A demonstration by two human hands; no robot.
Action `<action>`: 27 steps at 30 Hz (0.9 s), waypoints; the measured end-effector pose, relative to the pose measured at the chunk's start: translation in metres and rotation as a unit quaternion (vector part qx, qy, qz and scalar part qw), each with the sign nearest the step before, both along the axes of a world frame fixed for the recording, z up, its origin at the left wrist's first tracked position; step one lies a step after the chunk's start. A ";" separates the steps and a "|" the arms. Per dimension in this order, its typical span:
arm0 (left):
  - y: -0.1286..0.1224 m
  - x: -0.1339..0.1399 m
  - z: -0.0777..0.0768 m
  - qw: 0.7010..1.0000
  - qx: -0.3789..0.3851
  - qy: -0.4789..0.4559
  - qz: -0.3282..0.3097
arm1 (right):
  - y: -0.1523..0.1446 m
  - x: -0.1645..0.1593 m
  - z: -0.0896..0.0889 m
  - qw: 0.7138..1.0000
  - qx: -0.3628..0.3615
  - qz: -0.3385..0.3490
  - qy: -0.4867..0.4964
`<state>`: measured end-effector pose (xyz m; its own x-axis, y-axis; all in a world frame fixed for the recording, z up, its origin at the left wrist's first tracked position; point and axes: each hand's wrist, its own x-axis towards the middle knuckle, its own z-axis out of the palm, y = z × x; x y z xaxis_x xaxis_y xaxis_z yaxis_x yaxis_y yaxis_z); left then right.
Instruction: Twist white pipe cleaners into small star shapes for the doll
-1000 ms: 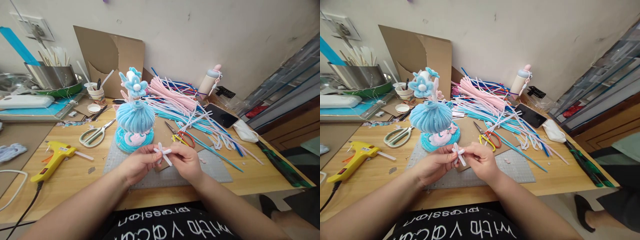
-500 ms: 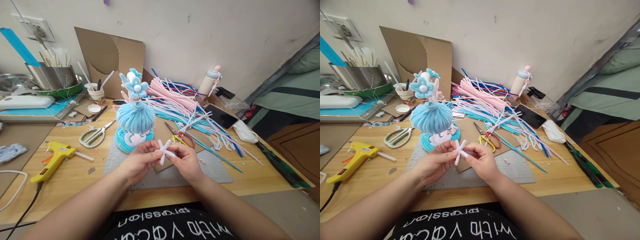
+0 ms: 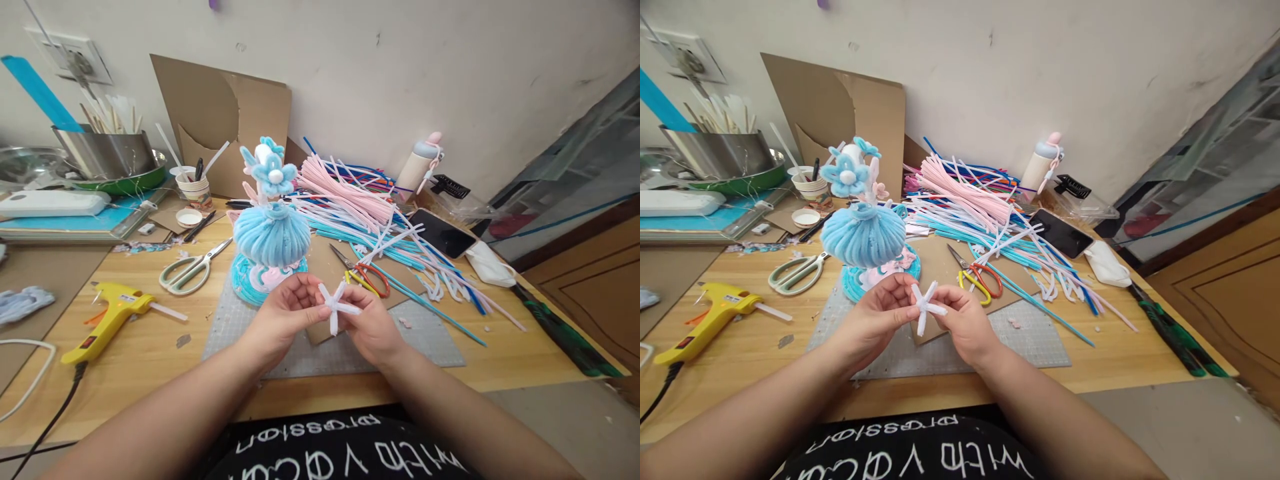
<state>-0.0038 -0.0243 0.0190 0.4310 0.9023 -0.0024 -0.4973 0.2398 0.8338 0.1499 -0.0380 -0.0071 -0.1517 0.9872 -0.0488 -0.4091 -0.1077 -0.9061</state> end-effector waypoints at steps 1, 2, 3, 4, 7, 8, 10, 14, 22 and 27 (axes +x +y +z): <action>0.000 0.000 0.000 1.000 -0.001 0.005 0.001 | 0.000 0.000 0.000 1.000 0.003 -0.001 -0.003; -0.001 0.000 0.000 1.000 0.000 0.012 0.000 | 0.000 0.000 0.000 1.000 0.006 -0.002 -0.005; -0.001 0.000 0.000 1.000 0.003 0.022 -0.004 | 0.000 -0.001 0.001 1.000 0.010 -0.002 -0.006; -0.001 0.001 0.001 0.999 0.010 0.033 -0.010 | 0.000 -0.001 0.001 1.000 0.014 -0.002 -0.008; -0.002 0.000 0.004 0.996 0.038 0.072 -0.021 | 0.000 0.000 0.002 0.999 0.026 -0.002 -0.019; -0.003 0.000 0.005 0.995 0.044 0.082 -0.018 | 0.000 0.000 0.002 0.999 0.029 -0.002 -0.027; -0.003 0.000 0.007 0.995 0.045 0.093 -0.010 | 0.000 0.001 0.002 0.998 0.035 -0.004 -0.045; -0.001 0.001 0.005 0.995 0.026 0.094 -0.011 | 0.001 0.002 0.000 0.996 0.047 -0.004 -0.069; -0.004 -0.004 0.008 0.964 0.160 0.210 0.040 | -0.007 0.009 0.014 0.966 0.157 -0.033 -0.201; -0.010 -0.017 0.021 0.806 0.501 0.293 0.118 | -0.025 0.019 0.042 0.873 0.339 -0.001 -0.352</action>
<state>-0.0206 -0.0342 0.0402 0.4366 0.6344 0.6378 0.1193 -0.7435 0.6580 0.1689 -0.0634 0.0351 -0.3171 0.8263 0.4655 0.2757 0.5499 -0.7884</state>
